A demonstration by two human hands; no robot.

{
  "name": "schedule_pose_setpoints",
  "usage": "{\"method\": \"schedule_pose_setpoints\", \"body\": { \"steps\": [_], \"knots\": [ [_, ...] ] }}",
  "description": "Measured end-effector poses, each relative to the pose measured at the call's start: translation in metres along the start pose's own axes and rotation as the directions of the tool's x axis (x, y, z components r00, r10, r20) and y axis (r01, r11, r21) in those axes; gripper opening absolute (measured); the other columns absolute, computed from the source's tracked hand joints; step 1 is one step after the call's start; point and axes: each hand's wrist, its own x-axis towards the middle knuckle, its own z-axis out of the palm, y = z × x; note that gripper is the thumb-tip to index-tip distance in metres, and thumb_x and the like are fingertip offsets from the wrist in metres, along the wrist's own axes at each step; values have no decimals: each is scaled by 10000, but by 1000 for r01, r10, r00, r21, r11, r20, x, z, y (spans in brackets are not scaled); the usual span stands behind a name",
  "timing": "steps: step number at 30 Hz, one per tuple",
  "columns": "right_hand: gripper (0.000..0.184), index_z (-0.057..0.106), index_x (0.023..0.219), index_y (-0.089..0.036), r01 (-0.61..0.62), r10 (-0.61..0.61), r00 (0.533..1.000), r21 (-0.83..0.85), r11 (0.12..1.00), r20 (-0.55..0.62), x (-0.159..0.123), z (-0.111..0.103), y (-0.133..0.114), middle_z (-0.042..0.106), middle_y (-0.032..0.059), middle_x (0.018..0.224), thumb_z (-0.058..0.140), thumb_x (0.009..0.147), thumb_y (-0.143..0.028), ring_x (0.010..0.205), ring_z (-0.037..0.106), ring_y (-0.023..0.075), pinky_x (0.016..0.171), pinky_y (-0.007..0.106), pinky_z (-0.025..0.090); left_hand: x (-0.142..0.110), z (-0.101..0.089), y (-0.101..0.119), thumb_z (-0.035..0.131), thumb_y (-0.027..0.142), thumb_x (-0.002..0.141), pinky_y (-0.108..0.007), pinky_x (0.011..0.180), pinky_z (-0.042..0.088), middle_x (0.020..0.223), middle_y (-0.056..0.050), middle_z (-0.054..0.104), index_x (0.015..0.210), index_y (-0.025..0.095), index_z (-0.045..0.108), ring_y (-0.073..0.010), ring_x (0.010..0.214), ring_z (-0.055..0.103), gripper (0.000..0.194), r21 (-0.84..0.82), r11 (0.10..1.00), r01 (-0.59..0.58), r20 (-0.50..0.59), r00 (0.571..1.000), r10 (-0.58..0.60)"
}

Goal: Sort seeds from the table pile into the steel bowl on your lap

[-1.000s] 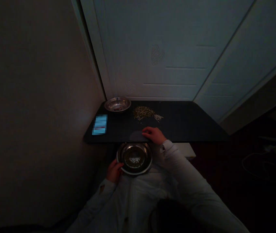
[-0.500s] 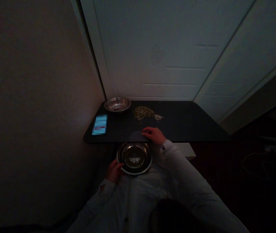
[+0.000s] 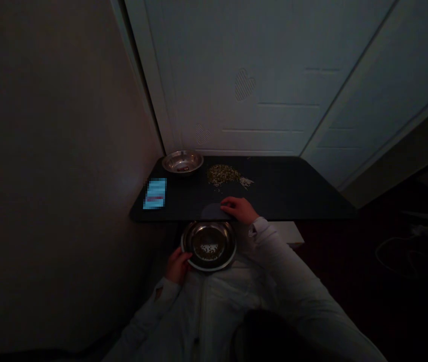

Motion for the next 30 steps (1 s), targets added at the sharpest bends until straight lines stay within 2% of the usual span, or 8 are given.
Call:
{"method": "schedule_pose_setpoints", "body": {
  "steps": [10, 22, 30],
  "knots": [
    [273, 585, 856, -213, -12, 13, 1000, 13, 1000, -5, 1, 1, 1, 587, -19, 663, 477, 705, -413, 597, 509, 90, 588, 216, 353, 2, -3, -2, 607, 130, 448, -201, 375, 276, 456, 53, 540, 717, 156, 586, -73, 373, 439, 270, 20, 1000, -22, 19, 1000, 22],
    [265, 581, 864, -217, -30, 31, 999, 41, 999, -21, 1, 2, 3, 593, -16, 671, 482, 702, -402, 595, 508, 95, 574, 220, 357, 1, -1, -2, 607, 127, 437, -217, 415, 335, 502, 33, 577, 733, 150, 598, -103, 435, 502, 297, 3, 1000, -20, 14, 1000, 20],
    [260, 586, 855, -217, 7, -6, 1000, 26, 1000, -7, 0, 0, 1, 592, -19, 658, 483, 703, -401, 587, 502, 90, 579, 221, 345, 0, 0, 0, 607, 121, 431, -213, 405, 326, 493, 34, 578, 720, 149, 591, -106, 437, 506, 290, -15, 1000, -13, 20, 1000, 14]
  ]
}}
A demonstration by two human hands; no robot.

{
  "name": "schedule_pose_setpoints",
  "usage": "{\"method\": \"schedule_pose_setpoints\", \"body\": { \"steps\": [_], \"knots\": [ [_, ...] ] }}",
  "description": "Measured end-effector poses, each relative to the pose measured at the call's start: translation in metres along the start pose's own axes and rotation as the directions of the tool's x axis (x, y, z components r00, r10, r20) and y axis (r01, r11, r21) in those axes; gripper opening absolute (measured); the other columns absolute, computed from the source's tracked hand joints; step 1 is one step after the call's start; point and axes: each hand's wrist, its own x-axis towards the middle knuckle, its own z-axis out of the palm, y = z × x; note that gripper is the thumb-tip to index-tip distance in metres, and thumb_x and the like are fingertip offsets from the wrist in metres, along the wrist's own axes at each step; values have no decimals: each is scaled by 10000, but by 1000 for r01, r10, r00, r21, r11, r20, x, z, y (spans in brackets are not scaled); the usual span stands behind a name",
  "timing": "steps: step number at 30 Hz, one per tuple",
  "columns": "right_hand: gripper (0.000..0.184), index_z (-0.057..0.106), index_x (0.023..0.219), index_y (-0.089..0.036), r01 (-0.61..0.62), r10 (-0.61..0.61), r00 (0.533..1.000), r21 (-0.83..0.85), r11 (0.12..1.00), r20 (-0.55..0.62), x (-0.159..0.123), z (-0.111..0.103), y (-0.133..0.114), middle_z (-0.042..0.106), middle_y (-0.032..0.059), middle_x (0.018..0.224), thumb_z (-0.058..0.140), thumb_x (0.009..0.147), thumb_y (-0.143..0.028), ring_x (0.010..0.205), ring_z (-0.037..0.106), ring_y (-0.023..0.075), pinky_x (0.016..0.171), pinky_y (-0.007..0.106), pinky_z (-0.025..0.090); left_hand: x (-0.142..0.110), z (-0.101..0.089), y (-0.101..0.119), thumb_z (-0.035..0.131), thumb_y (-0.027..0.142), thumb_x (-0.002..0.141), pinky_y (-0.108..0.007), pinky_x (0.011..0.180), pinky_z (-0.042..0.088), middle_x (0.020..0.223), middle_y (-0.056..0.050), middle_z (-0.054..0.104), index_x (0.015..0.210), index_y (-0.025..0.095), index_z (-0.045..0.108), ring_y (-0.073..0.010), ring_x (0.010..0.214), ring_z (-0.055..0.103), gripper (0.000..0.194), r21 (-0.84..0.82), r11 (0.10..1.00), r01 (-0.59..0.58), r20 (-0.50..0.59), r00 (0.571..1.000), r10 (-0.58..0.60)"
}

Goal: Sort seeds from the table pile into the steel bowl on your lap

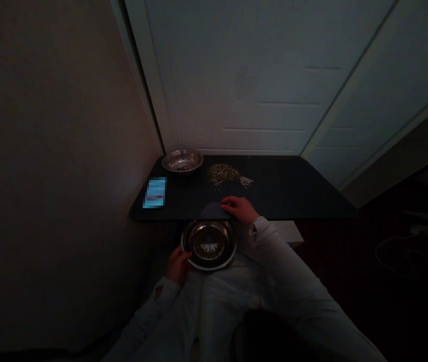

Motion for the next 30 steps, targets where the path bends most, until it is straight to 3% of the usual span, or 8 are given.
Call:
{"method": "schedule_pose_setpoints", "body": {
  "steps": [15, 20, 23, 25, 28, 30],
  "knots": [
    [261, 590, 854, -220, -6, 6, 1000, 12, 1000, 5, 1, 1, 1, 581, -20, 644, 494, 693, -402, 586, 502, 93, 583, 225, 350, 0, -2, 0, 582, 109, 438, -222, 430, 348, 499, 41, 583, 736, 157, 597, -99, 431, 493, 302, 6, 1000, 4, 39, 999, -4],
    [262, 581, 833, -201, -24, 22, 1000, 166, 986, 14, 1, 2, 3, 542, -27, 618, 512, 668, -393, 564, 469, 85, 559, 221, 343, 2, -3, -1, 580, 109, 436, -217, 415, 328, 466, 51, 555, 729, 154, 598, -83, 395, 456, 297, 34, 999, -4, 23, 1000, 3],
    [267, 553, 811, -186, -50, 68, 997, 404, 913, -30, 2, 0, 6, 502, -36, 594, 518, 650, -396, 549, 442, 77, 530, 212, 341, 0, -1, 1, 583, 116, 430, -217, 417, 332, 506, 36, 581, 720, 152, 593, -100, 433, 489, 292, 34, 999, 2, 11, 1000, -2],
    [277, 522, 802, -186, -57, 154, 980, 566, 822, -125, 3, -2, 11, 493, -37, 603, 519, 635, -407, 549, 440, 75, 522, 209, 346, -2, 0, 2, 585, 118, 434, -215, 418, 333, 503, 35, 581, 714, 151, 590, -103, 441, 495, 282, 29, 1000, 6, 18, 1000, -6],
    [271, 475, 782, -200, -10, 328, 899, 737, 676, -289, 6, -8, 20, 483, -33, 620, 498, 636, -427, 527, 433, 70, 490, 206, 346, -4, 0, 3, 588, 120, 437, -215, 406, 326, 475, 41, 566, 716, 149, 592, -99, 418, 480, 281, 33, 999, 7, 24, 1000, -7],
    [241, 451, 737, -204, 23, 402, 851, 790, 613, -337, 8, -12, 28, 467, -31, 606, 468, 653, -429, 480, 404, 61, 462, 205, 340, -4, 0, 3, 594, 121, 434, -220, 405, 328, 485, 37, 572, 723, 149, 596, -105, 420, 485, 290, 37, 999, 6, 17, 1000, -7]
  ]
}}
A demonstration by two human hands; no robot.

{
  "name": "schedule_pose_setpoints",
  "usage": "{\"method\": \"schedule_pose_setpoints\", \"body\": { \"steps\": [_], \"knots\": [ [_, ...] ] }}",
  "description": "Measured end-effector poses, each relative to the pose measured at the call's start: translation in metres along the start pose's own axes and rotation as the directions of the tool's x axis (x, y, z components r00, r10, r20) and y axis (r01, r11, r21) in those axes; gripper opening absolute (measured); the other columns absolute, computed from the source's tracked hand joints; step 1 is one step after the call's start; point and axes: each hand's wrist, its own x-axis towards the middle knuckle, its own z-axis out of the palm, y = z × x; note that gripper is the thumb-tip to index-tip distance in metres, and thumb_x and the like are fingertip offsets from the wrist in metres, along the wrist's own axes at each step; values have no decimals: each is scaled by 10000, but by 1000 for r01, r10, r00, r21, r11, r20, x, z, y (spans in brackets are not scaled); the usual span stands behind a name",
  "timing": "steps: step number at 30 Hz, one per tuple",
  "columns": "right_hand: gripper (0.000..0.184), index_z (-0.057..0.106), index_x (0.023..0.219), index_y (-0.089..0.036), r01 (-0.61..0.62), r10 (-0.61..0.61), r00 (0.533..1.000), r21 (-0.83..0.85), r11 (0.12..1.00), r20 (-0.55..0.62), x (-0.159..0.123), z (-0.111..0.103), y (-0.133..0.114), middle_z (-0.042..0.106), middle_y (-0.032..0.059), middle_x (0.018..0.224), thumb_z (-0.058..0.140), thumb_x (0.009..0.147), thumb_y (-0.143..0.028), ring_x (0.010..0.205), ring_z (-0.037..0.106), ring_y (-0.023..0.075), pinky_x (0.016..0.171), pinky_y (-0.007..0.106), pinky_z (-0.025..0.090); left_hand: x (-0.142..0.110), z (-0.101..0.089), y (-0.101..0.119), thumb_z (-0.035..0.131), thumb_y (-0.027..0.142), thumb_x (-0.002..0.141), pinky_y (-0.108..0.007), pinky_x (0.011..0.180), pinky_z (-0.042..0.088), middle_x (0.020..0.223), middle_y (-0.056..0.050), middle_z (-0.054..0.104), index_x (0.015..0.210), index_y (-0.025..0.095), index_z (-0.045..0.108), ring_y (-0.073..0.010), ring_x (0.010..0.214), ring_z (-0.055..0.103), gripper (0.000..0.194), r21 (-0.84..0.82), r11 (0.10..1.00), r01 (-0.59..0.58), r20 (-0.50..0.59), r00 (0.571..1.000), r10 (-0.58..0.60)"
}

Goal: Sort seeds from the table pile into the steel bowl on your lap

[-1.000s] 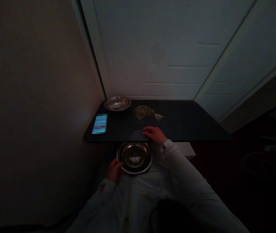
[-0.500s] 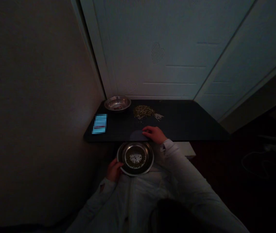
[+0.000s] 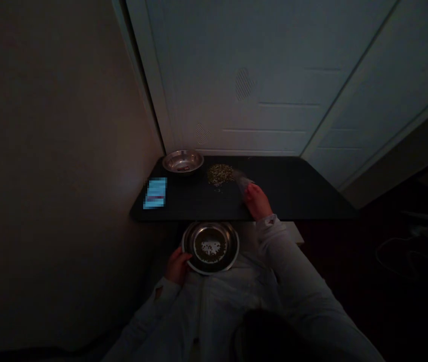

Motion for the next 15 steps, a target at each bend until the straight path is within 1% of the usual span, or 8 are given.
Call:
{"method": "schedule_pose_setpoints", "body": {
  "steps": [2, 4, 7, 10, 12, 15],
  "knots": [
    [226, 429, 685, -201, -14, 15, 999, 29, 999, -31, 6, -3, 1, 458, -28, 588, 450, 658, -424, 446, 376, 56, 448, 209, 338, 0, 0, 0, 599, 121, 433, -226, 415, 338, 494, 33, 577, 722, 148, 600, -110, 431, 494, 290, 1, 1000, 0, 0, 1000, 0],
    [234, 416, 663, -195, -21, 21, 999, -2, 1000, -47, 10, -3, 1, 467, -24, 586, 458, 642, -425, 444, 379, 59, 450, 216, 340, 1, 0, 0, 598, 121, 434, -233, 434, 352, 509, 26, 589, 718, 146, 602, -115, 448, 506, 285, -5, 1000, 1, 10, 1000, -1],
    [277, 428, 691, -181, -26, 17, 998, -172, 985, -53, 13, 4, 1, 500, -16, 587, 500, 594, -430, 458, 411, 73, 455, 225, 344, 0, 1, 0, 591, 113, 431, -243, 468, 375, 533, 20, 606, 713, 146, 602, -123, 478, 527, 284, -26, 1000, 0, 15, 1000, 1],
    [290, 447, 713, -169, -3, -12, 999, -369, 930, -37, 13, 11, -1, 507, -21, 558, 516, 578, -416, 447, 425, 79, 460, 229, 346, 0, 1, 0, 592, 103, 423, -247, 480, 384, 529, 22, 608, 701, 144, 598, -126, 485, 536, 282, -33, 999, 1, -5, 1000, -1],
    [271, 453, 717, -167, 30, -44, 999, -425, 905, -24, 13, 13, -1, 502, -27, 552, 506, 593, -402, 438, 427, 78, 460, 228, 348, 0, 1, 0, 593, 110, 424, -238, 446, 366, 506, 26, 600, 708, 142, 597, -122, 452, 523, 286, -12, 1000, 1, -18, 1000, -1],
    [259, 460, 733, -166, 65, -69, 998, -447, 892, 8, 10, 13, 1, 502, -28, 566, 496, 611, -392, 440, 432, 79, 457, 226, 354, 1, 1, 0, 595, 116, 427, -232, 437, 359, 509, 22, 603, 715, 139, 596, -122, 455, 524, 289, -9, 1000, -3, -20, 1000, 3]
  ]
}}
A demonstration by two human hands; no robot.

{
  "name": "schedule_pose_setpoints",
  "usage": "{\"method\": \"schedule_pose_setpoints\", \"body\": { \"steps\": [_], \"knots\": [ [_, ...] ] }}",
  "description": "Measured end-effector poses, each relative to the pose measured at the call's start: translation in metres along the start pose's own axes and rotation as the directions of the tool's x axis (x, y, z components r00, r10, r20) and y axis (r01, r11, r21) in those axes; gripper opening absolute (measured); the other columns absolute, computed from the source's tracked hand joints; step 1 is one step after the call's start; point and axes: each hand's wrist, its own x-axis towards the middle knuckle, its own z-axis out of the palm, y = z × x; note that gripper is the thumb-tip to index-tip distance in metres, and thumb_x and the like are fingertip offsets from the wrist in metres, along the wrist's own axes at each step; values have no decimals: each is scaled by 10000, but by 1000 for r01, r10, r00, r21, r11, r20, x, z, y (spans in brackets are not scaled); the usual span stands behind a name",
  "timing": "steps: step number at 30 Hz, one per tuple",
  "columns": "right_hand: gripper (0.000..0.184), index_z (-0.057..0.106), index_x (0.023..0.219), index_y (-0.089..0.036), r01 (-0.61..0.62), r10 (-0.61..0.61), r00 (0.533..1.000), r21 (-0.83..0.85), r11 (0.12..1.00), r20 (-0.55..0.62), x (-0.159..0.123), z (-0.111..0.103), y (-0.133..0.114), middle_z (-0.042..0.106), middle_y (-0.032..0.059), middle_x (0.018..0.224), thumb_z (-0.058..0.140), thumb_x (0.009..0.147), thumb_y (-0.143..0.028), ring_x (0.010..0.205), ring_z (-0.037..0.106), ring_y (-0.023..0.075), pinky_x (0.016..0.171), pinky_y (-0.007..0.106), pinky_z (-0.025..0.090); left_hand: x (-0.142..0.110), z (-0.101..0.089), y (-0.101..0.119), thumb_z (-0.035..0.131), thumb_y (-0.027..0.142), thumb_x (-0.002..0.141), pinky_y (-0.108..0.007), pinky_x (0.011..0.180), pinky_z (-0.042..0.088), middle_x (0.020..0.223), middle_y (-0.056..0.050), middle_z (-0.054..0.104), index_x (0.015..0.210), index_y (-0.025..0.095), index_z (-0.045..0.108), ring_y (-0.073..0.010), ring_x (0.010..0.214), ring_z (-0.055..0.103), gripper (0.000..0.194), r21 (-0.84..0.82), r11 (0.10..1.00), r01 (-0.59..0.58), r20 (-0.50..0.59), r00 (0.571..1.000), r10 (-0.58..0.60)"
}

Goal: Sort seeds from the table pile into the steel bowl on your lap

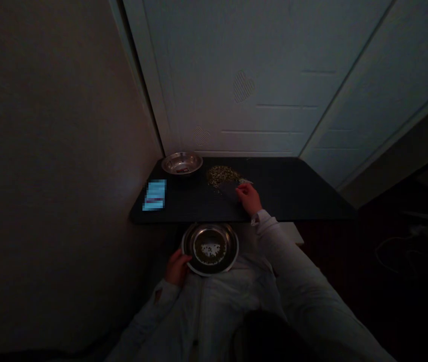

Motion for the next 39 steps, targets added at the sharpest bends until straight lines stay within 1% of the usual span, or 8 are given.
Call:
{"method": "schedule_pose_setpoints", "body": {
  "steps": [4, 9, 12, 17, 22, 27, 33, 39],
  "knots": [
    [255, 467, 744, -170, 18, -18, 999, -15, 1000, 36, -2, 0, 4, 499, -29, 574, 490, 623, -393, 450, 436, 82, 461, 228, 366, 1, 0, -1, 592, 111, 430, -228, 443, 361, 527, 22, 608, 711, 150, 591, -121, 472, 528, 284, -12, 1000, 22, 4, 1000, -22],
    [243, 490, 757, -168, 47, -48, 999, -95, 994, -6, 0, 1, 9, 523, -9, 612, 471, 641, -380, 506, 457, 96, 506, 238, 381, 1, 0, -1, 594, 131, 438, -208, 390, 309, 468, 39, 566, 683, 153, 589, -100, 409, 483, 246, 26, 1000, 13, 6, 1000, -13],
    [237, 504, 750, -170, 51, -53, 998, -125, 991, -15, 3, 4, 11, 533, -1, 619, 465, 648, -380, 541, 473, 109, 539, 247, 390, 1, -1, -2, 599, 131, 434, -210, 395, 310, 464, 36, 560, 674, 148, 588, -106, 420, 490, 241, 29, 1000, 4, 8, 1000, -4],
    [219, 516, 771, -166, 62, -63, 998, -166, 984, -1, 11, 15, 6, 548, 7, 653, 465, 661, -349, 572, 489, 111, 575, 253, 397, 3, -3, -4, 601, 138, 429, -212, 388, 313, 491, 32, 576, 735, 148, 591, -108, 415, 491, 306, 34, 999, 2, -4, 1000, -1],
    [195, 529, 759, -157, 79, -81, 997, -207, 975, -2, 11, 22, -3, 556, 15, 658, 464, 668, -317, 594, 498, 111, 590, 245, 392, 3, -3, -3, 601, 127, 421, -218, 408, 330, 481, 33, 575, 688, 147, 586, -107, 423, 494, 268, 29, 1000, 1, -1, 1000, -1],
    [197, 535, 744, -166, 106, -98, 994, -167, 980, 54, 10, 21, 0, 554, -1, 631, 473, 660, -333, 587, 500, 106, 581, 237, 391, -1, 2, 1, 601, 128, 411, -227, 434, 343, 517, 23, 592, 679, 147, 597, -117, 463, 513, 269, 24, 1000, 5, -7, 1000, -5],
    [221, 524, 758, -171, 113, -105, 991, -82, 990, 88, 14, 21, 9, 544, -9, 628, 468, 659, -360, 589, 500, 107, 577, 236, 393, 1, 0, -1, 593, 138, 425, -207, 373, 283, 440, 42, 544, 656, 151, 592, -89, 378, 453, 231, 39, 999, -11, -10, 1000, 11],
    [200, 519, 766, -174, 150, -136, 985, -137, 979, 110, 11, 23, 8, 542, -11, 638, 467, 668, -340, 593, 499, 107, 586, 239, 386, 3, -2, -4, 600, 131, 432, -195, 365, 273, 464, 45, 546, 674, 154, 583, -85, 393, 465, 244, 15, 1000, -13, -12, 1000, 13]
  ]
}}
